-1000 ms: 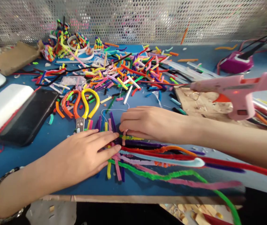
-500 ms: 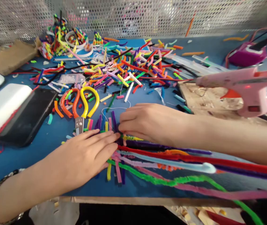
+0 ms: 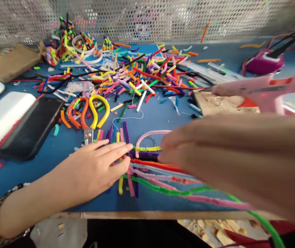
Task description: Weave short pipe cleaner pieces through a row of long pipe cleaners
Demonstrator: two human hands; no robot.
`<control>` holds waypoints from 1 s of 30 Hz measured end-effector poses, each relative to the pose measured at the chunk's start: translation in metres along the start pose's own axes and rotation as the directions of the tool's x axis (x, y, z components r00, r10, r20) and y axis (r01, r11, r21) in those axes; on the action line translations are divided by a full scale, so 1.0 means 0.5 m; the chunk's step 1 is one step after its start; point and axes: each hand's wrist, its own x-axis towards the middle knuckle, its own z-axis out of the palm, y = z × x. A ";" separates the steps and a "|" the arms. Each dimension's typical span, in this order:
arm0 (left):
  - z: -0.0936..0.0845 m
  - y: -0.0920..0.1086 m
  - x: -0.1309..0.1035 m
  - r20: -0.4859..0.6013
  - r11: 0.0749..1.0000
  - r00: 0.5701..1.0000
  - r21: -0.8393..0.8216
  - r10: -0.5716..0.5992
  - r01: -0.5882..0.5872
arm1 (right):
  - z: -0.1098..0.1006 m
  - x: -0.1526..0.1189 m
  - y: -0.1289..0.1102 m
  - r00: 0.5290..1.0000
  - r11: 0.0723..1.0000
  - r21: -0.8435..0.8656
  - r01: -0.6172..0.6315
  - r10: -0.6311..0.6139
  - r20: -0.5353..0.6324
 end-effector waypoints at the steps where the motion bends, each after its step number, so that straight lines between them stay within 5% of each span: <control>1: 0.001 0.001 0.000 -0.001 1.000 1.000 0.003 -0.005 0.005 | -0.007 -0.004 -0.027 0.986 0.987 0.064 -0.145 0.149 -0.070; 5: 0.004 0.003 -0.001 -0.031 1.000 0.999 0.003 -0.024 0.024 | -0.031 0.019 -0.117 0.984 0.960 -0.218 0.176 -0.180 0.003; 14: -0.001 0.006 0.000 -0.014 0.999 1.000 0.044 0.005 -0.004 | 0.044 -0.001 -0.088 0.977 0.972 -0.190 0.141 -0.168 -0.130; 30: -0.022 -0.002 0.007 0.031 1.000 0.999 0.007 0.017 -0.017 | 0.024 0.024 -0.124 1.000 0.974 -0.225 0.024 -0.020 0.019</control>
